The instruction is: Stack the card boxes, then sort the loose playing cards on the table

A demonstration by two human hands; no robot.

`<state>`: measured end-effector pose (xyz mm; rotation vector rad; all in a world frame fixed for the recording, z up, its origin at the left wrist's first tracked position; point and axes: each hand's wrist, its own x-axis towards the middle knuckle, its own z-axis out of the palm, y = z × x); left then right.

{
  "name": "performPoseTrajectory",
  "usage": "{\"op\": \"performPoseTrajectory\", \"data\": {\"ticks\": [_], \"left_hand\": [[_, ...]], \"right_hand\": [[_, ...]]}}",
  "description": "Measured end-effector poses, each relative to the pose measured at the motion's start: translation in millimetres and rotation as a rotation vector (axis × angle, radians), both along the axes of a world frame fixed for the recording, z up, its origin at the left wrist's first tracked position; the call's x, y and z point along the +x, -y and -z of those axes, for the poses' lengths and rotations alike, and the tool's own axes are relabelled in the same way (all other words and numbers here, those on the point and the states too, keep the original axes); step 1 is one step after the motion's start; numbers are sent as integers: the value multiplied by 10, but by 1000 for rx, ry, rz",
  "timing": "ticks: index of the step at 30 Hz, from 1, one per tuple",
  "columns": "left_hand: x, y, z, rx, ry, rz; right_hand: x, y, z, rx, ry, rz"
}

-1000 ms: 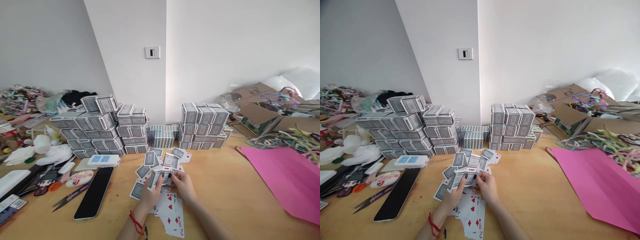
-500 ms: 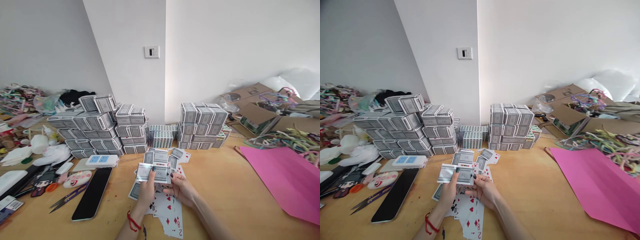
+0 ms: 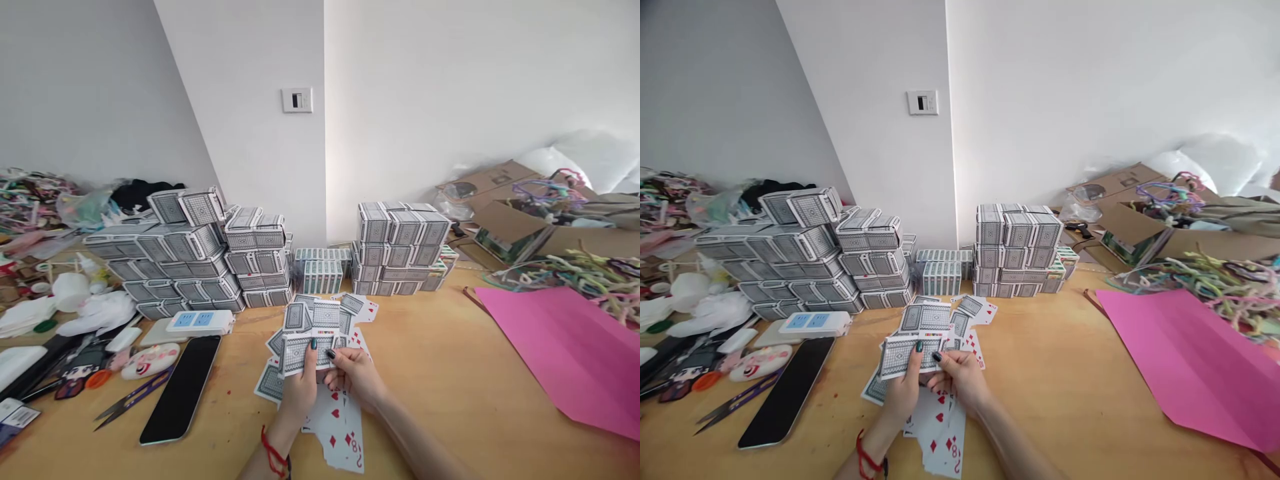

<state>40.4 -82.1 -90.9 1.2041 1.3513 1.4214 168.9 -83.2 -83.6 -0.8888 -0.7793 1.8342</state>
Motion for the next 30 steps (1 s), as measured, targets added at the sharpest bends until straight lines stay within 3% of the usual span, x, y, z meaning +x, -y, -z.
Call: {"op": "performPoseTrajectory", "data": {"ticks": [3,8,11,20,30], "left_hand": [[19,8,24,-110,121,-8],[105,52,13,-292,452,254],[153,70,-38,-323,554,303],[160,89,-119,-376,594,156],[169,77,-115,-383,674,58]], "right_hand": [[-54,20,-55,65,126,68],[-163,80,-62,165,262,200],[-211,111,5,239,334,262],[-255,153,84,373,438,196],[-322,204,96,379,495,206]]}}
